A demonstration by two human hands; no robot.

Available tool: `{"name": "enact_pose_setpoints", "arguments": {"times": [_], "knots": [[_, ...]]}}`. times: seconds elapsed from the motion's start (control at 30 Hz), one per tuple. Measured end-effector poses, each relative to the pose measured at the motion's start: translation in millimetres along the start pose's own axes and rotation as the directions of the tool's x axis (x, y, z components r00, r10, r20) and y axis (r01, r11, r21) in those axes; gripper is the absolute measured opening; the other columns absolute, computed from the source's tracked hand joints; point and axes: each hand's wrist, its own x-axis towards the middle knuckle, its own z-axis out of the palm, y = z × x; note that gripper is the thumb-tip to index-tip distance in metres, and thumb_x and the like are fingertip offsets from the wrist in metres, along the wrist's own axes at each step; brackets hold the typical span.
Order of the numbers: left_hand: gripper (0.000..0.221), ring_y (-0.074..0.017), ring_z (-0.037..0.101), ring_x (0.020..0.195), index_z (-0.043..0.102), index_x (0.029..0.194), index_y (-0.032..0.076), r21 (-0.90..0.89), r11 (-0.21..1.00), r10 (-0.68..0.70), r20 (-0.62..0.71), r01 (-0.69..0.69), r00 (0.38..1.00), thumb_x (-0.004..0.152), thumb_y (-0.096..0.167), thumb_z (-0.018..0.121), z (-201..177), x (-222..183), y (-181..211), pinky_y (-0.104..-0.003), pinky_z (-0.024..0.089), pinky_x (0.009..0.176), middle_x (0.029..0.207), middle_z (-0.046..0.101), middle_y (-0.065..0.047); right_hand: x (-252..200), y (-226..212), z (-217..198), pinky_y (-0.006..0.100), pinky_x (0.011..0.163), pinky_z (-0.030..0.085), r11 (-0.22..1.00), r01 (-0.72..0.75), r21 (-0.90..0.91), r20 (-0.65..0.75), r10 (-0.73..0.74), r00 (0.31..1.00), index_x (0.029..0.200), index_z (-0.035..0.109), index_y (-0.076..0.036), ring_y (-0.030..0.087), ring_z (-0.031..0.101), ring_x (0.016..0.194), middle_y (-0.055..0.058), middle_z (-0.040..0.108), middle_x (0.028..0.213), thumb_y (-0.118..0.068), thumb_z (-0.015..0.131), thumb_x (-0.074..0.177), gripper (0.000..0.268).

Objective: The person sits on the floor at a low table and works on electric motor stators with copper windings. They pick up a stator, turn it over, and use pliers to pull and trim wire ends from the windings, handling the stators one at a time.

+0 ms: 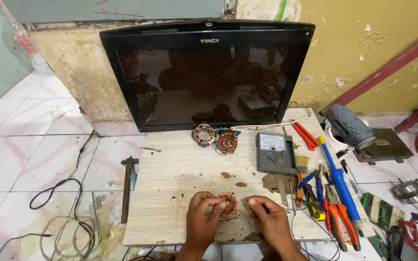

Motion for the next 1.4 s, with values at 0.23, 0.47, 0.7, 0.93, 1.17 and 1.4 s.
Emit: {"name": "enact_pose_setpoints", "arguments": {"times": [0.23,0.47,0.7,0.93,1.17,1.4], "knots": [[0.018,-0.0166,0.065,0.096,0.080,0.087,0.008,0.002,0.999,0.043,0.000,-0.043,0.999,0.087,0.026,0.078,0,1,0,-0.030,0.053,0.083,0.101,0.066,-0.003,-4,-9,2,0.032,0.062,0.043,0.994,0.008,0.109,0.018,-0.010,1.000,0.109,0.082,0.014,0.023,0.053,0.066,0.017,0.064,0.071,-0.003,0.069,0.094,0.027],[0.020,-0.0183,0.060,0.104,0.083,0.088,0.010,0.050,0.992,0.114,0.055,-0.117,0.992,0.087,0.030,0.078,3,-1,-5,-0.033,0.051,0.086,0.105,0.064,-0.003,-8,-9,6,0.027,0.074,0.050,0.993,-0.007,-0.122,0.117,0.021,0.993,0.114,0.086,0.005,0.017,0.064,0.080,0.013,0.081,0.093,-0.010,0.074,0.090,0.031],[0.028,-0.0251,0.052,0.123,0.082,0.103,0.011,0.110,0.989,0.081,0.134,-0.096,0.988,0.084,0.031,0.078,-5,2,-1,-0.042,0.042,0.104,0.124,0.056,-0.008,-1,0,3,0.026,0.066,0.044,0.991,-0.008,-0.134,0.089,0.020,0.996,0.115,0.088,0.002,0.015,0.055,0.072,0.011,0.079,0.088,-0.012,0.076,0.090,0.031],[0.026,-0.0346,0.048,0.128,0.072,0.098,0.013,0.219,0.918,0.285,0.214,-0.331,0.934,0.073,0.014,0.077,-12,2,9,-0.049,0.038,0.102,0.132,0.053,-0.016,-4,-4,7,0.029,0.088,0.054,0.989,0.010,-0.145,0.132,0.010,0.991,0.110,0.088,0.002,0.018,0.071,0.092,0.013,0.087,0.103,-0.012,0.074,0.089,0.029],[0.025,-0.0327,0.049,0.126,0.072,0.104,0.011,0.272,0.908,0.282,0.167,-0.319,0.945,0.081,0.022,0.078,-1,-3,2,-0.048,0.039,0.103,0.134,0.052,-0.014,-3,5,10,0.028,0.079,0.054,0.979,0.144,-0.142,0.243,-0.107,0.964,0.106,0.088,0.001,0.017,0.070,0.086,0.011,0.080,0.099,-0.007,0.075,0.089,0.023],[0.027,-0.0311,0.050,0.125,0.075,0.103,0.006,0.242,0.934,0.223,0.177,-0.262,0.959,0.095,0.018,0.052,-1,1,10,-0.046,0.038,0.102,0.134,0.055,-0.015,-4,2,14,0.028,0.080,0.054,0.985,0.115,-0.131,0.196,-0.088,0.977,0.105,0.089,0.001,0.017,0.069,0.085,0.010,0.079,0.099,-0.006,0.074,0.090,0.022]]}}
